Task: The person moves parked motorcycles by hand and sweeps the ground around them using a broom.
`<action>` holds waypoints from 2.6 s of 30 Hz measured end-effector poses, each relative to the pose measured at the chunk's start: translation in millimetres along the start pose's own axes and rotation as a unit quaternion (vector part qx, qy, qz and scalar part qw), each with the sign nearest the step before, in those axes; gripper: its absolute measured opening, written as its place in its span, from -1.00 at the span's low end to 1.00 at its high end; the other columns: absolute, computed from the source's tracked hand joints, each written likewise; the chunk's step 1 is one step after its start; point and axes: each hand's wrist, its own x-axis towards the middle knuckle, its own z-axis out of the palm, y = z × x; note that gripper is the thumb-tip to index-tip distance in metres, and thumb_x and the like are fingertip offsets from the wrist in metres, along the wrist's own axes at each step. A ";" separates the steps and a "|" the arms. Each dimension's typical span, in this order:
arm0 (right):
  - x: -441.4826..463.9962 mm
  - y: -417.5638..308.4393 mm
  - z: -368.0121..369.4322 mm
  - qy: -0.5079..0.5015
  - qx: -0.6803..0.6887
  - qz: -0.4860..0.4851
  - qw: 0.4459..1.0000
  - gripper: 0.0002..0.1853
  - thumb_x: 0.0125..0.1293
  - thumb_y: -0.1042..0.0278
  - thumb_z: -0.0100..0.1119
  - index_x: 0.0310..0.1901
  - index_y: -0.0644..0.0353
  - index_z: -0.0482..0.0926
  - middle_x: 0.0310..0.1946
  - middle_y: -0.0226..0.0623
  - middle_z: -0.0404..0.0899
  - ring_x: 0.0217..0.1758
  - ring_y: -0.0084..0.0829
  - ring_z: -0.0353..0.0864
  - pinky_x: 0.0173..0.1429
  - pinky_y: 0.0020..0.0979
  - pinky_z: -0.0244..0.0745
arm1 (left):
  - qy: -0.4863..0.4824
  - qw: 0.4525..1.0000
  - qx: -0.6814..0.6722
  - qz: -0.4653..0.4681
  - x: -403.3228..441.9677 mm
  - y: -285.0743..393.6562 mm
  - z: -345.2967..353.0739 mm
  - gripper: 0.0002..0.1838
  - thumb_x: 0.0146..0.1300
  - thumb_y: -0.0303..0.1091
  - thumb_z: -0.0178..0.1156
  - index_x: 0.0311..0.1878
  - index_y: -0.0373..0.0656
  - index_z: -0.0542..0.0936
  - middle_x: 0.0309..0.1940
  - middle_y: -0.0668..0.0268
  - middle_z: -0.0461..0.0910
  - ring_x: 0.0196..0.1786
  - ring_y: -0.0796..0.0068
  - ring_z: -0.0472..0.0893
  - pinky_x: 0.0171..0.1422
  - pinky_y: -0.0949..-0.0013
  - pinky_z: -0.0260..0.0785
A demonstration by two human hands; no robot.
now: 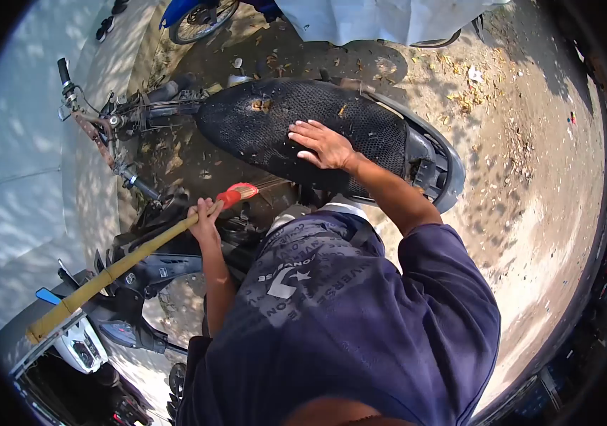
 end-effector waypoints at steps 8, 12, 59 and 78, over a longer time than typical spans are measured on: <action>48.2 -107.2 -62.4 0.222 0.114 -0.081 0.965 -0.39 0.26 0.26 0.27 0.30 0.32 0.35 0.40 0.05 0.23 0.47 0.04 0.24 0.51 -0.02 0.16 | 0.032 0.998 0.025 0.039 -35.7 10.8 -16.2 -0.71 0.42 -0.30 0.15 -0.41 -0.15 0.35 -0.34 0.17 0.54 -0.04 0.28 0.63 -0.01 -0.09 0.64; -19.8 -17.8 -12.2 0.103 -0.085 0.021 0.991 -0.46 0.26 0.29 0.25 0.25 0.27 0.41 0.35 0.05 0.32 0.47 0.03 0.24 0.51 -0.03 0.17 | 0.021 0.998 0.062 0.024 -40.2 15.6 -14.1 -0.73 0.41 -0.31 0.17 -0.39 -0.15 0.35 -0.34 0.21 0.53 -0.07 0.34 0.63 -0.05 -0.06 0.66; -42.9 29.1 -73.0 0.021 -0.285 0.163 0.944 -0.29 0.26 -0.29 0.12 0.35 -0.07 0.40 0.43 -0.08 0.22 0.51 0.00 0.13 0.45 0.29 0.00 | 0.103 0.992 0.014 0.069 -54.2 -0.4 9.3 -0.69 0.33 -0.18 0.29 -0.33 -0.21 0.46 -0.32 0.21 0.58 -0.31 0.49 0.64 -0.25 0.38 0.64; 4.4 -260.0 -464.4 0.263 -0.146 -0.547 0.781 -0.12 0.32 -0.37 0.00 0.43 0.17 0.10 -0.04 -0.04 0.52 -0.29 -0.19 0.58 -0.19 -0.23 0.50 | 0.184 0.980 -0.017 0.069 -23.8 -71.3 52.7 -0.71 0.37 -0.25 0.24 -0.39 -0.23 0.45 -0.56 0.37 0.43 -0.62 0.53 0.52 -0.54 0.46 0.45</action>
